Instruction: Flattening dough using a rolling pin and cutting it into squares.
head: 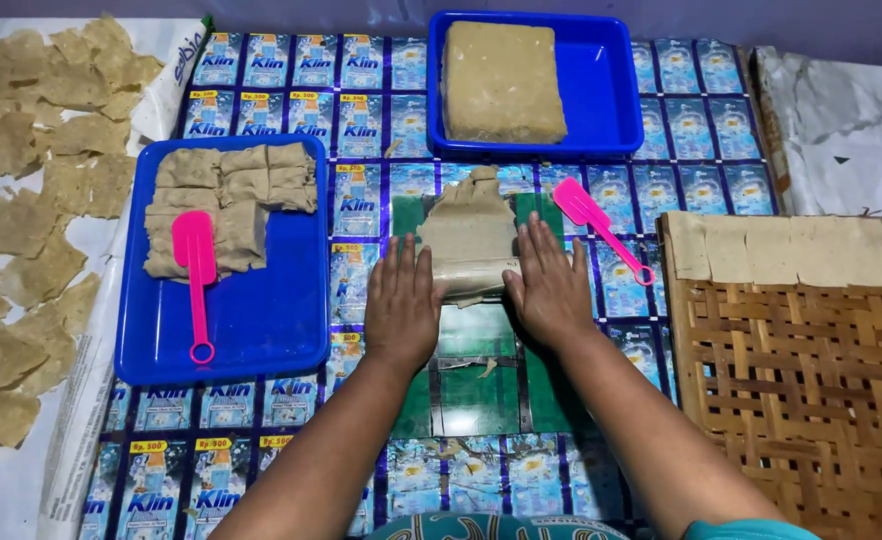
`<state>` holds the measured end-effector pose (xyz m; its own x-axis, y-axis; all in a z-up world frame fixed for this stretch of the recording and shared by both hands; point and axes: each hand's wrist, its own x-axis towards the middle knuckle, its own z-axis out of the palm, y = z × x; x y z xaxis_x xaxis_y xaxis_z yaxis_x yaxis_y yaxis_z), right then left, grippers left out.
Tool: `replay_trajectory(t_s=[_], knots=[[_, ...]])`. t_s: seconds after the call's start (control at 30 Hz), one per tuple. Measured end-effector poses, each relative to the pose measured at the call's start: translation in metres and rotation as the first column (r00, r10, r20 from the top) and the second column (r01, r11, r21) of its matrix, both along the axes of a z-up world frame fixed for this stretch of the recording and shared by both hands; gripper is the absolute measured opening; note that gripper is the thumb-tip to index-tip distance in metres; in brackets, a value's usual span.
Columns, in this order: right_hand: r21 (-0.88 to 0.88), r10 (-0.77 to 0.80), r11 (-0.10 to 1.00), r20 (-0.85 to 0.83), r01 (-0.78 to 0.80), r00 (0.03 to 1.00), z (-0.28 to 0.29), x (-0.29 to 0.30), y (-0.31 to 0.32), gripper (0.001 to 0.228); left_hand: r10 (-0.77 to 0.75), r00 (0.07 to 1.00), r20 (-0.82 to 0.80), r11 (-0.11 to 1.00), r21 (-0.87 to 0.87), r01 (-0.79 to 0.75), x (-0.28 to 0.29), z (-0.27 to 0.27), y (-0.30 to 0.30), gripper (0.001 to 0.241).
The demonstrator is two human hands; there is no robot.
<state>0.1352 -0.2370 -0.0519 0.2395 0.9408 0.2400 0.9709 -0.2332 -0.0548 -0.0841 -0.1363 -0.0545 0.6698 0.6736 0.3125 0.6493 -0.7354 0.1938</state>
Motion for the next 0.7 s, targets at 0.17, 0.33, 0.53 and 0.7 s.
replay_trajectory(t_s=[0.17,0.33,0.53,0.7], knots=[[0.029,0.026,0.999,-0.034,-0.025,0.999,-0.004,-0.007,-0.022,0.069,-0.052,0.997,0.048,0.996,0.077,0.049,-0.01,-0.014,-0.006,0.063],[0.016,-0.005,1.0,-0.074,0.006,0.997,-0.006,0.02,-0.016,0.064,-0.121,0.988,0.092,0.984,0.143,0.107,-0.013,-0.007,0.013,0.077],[0.26,-0.211,0.896,-0.463,0.36,0.861,-0.064,0.142,0.0,0.035,-0.057,0.997,0.051,0.998,0.002,0.057,-0.023,0.008,0.001,0.066],[-0.059,-0.304,0.952,-0.11,0.299,0.946,-0.079,0.164,0.003,0.06,0.288,0.937,0.199,0.928,-0.3,-0.222,-0.021,0.015,0.0,0.068]])
